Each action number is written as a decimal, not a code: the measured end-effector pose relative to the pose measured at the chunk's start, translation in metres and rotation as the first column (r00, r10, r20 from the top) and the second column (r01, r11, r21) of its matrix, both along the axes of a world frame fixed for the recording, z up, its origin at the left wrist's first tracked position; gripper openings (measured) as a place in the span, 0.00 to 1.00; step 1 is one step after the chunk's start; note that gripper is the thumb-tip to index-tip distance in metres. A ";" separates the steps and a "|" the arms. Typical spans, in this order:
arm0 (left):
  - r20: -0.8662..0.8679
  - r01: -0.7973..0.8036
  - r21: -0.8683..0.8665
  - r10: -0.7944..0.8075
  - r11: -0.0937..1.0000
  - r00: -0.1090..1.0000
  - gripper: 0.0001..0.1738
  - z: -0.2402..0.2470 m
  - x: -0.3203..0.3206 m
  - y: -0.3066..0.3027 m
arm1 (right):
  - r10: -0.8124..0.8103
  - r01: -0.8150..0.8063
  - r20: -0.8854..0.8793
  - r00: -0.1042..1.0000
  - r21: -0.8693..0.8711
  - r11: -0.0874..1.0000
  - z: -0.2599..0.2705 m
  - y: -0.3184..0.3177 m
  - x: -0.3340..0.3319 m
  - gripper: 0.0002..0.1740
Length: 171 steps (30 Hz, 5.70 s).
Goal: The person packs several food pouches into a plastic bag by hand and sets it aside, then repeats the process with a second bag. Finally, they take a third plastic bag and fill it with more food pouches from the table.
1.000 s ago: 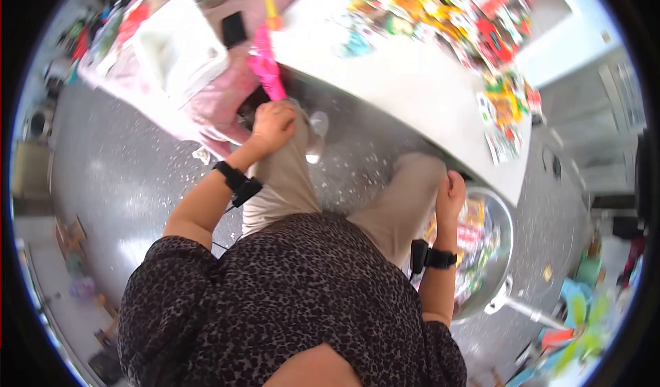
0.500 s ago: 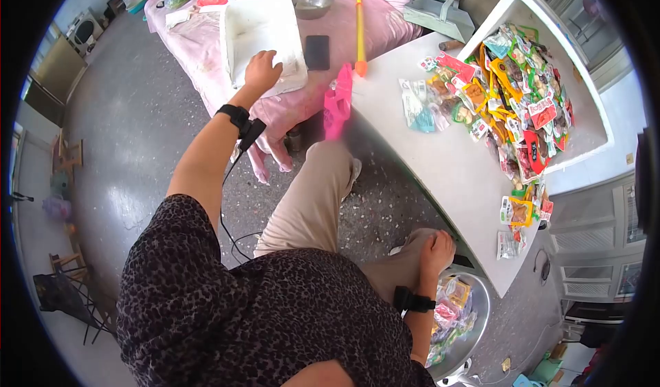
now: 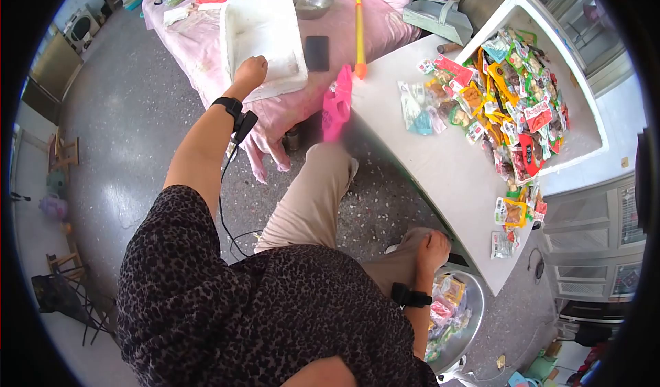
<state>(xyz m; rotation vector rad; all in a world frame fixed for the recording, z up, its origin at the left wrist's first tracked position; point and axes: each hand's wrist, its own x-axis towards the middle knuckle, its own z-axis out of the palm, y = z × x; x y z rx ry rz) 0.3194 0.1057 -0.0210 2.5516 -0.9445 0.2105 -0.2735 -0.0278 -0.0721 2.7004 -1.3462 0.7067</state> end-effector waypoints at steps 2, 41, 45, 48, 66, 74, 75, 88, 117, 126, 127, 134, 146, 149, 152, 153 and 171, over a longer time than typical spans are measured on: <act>0.011 0.005 -0.101 -0.004 0.995 1.000 0.14 0.014 -0.006 0.000 | 0.002 -0.002 0.012 1.000 -0.001 1.000 0.002 0.001 -0.001 0.09; -0.539 0.482 -0.616 -0.780 0.623 0.319 0.06 0.044 -0.371 -0.055 | -0.463 -0.694 0.714 0.526 0.674 0.252 0.107 0.036 0.088 0.07; -0.550 0.338 -0.757 -0.825 0.559 0.132 0.07 0.047 -0.375 -0.052 | -0.469 -0.743 0.758 0.454 0.612 0.270 0.102 0.030 0.084 0.06; -0.587 0.490 -0.707 -0.810 0.510 -0.004 0.07 0.065 -0.372 -0.043 | -0.407 -0.744 0.787 0.464 0.595 0.303 0.099 0.026 0.082 0.06; -0.507 0.769 -0.434 -0.833 0.469 0.222 0.12 0.082 -0.376 -0.042 | -0.189 -0.657 0.778 0.599 0.612 0.439 0.091 0.023 0.072 0.09; -0.525 0.761 -0.406 -0.811 0.506 0.259 0.11 0.083 -0.382 -0.042 | -0.068 -0.588 0.716 0.695 0.620 0.520 0.094 0.022 0.071 0.10; -0.543 0.758 -0.407 -0.802 0.510 0.248 0.10 0.082 -0.381 -0.042 | -0.091 -0.591 0.719 0.689 0.630 0.504 0.096 0.024 0.071 0.10; -0.696 0.569 -0.626 -0.711 0.534 -0.099 0.06 0.060 -0.369 -0.053 | -0.280 -0.683 0.752 0.596 0.659 0.316 0.114 0.025 0.065 0.09; -0.718 0.282 -0.682 -0.545 0.675 -0.433 0.08 0.056 -0.366 -0.059 | -0.594 -0.837 0.718 0.363 0.532 0.132 0.123 0.023 0.062 0.02; -0.684 0.454 -0.694 -0.709 0.558 -0.175 0.18 0.076 -0.380 -0.074 | -0.044 -0.503 0.782 0.622 0.442 0.742 0.127 0.015 0.069 0.01; -0.637 0.537 -0.684 -0.763 0.495 -0.108 0.18 0.075 -0.383 -0.079 | -0.012 -0.484 0.768 0.640 0.414 0.771 0.132 0.013 0.070 0.01; -0.704 0.431 -0.695 -0.668 0.576 -0.242 0.16 0.091 -0.391 -0.118 | -0.012 -0.542 0.855 0.519 0.340 0.769 0.136 -0.011 0.065 0.11; -0.625 0.340 -0.776 -0.718 0.531 -0.306 0.10 0.087 -0.450 -0.204 | -0.075 0.023 0.497 0.865 0.108 0.994 0.137 -0.071 0.028 0.16; -0.712 0.350 -0.701 -0.639 0.621 -0.292 0.11 0.090 -0.459 -0.228 | -0.141 -0.065 0.683 0.717 0.266 0.962 0.125 -0.098 0.014 0.13; -0.770 0.515 -0.599 -0.617 0.613 -0.162 0.13 0.085 -0.454 -0.242 | -0.373 -0.247 0.804 0.462 0.521 0.817 0.119 -0.109 0.014 0.10; -0.776 0.590 -0.550 -0.623 0.591 -0.100 0.14 0.082 -0.450 -0.243 | -0.487 -0.325 0.790 0.371 0.602 0.729 0.117 -0.109 0.014 0.09; -0.688 0.323 -0.699 -0.479 0.638 -0.545 0.11 -0.025 -0.435 -0.283 | -0.182 -0.163 0.748 0.638 0.363 0.918 0.076 -0.178 0.057 0.06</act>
